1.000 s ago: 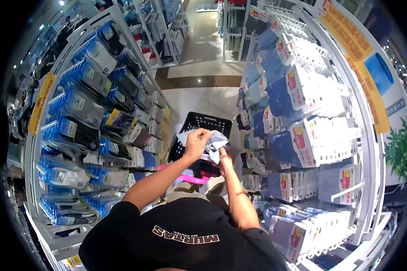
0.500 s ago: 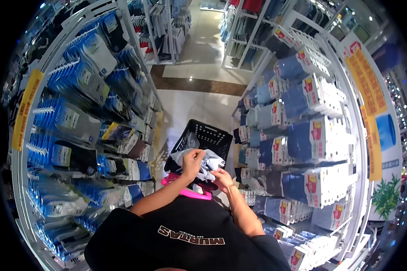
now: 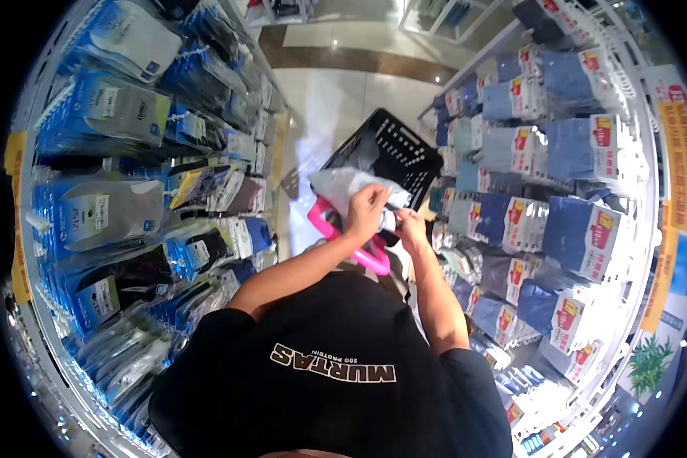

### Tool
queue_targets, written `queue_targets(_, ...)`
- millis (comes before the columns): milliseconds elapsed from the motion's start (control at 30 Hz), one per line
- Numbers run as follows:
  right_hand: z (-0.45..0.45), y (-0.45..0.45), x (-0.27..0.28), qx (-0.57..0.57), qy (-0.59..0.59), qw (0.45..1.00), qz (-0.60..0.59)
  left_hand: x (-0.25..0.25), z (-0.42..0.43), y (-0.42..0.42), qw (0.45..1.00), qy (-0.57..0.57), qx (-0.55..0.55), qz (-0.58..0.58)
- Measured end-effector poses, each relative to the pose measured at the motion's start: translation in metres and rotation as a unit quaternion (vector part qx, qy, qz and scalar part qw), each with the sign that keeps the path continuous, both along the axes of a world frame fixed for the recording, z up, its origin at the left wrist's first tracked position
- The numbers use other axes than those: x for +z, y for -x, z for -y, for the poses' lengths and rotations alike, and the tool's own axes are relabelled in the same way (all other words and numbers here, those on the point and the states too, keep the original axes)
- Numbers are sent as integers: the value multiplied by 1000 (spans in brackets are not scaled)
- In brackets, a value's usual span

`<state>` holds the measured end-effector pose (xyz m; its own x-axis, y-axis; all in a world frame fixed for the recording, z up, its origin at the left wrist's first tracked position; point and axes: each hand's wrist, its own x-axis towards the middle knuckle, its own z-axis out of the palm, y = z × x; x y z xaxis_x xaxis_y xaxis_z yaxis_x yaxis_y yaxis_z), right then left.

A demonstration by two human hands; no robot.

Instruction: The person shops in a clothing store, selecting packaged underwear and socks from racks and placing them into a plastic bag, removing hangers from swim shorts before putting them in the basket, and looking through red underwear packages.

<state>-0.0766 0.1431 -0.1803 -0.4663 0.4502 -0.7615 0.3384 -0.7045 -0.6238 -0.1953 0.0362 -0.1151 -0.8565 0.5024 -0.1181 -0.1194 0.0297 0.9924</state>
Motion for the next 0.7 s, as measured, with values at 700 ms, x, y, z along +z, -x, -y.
queue_targets(700, 37, 18, 101, 591, -273, 744, -154, -28, -16, 21, 986, 35, 112, 118)
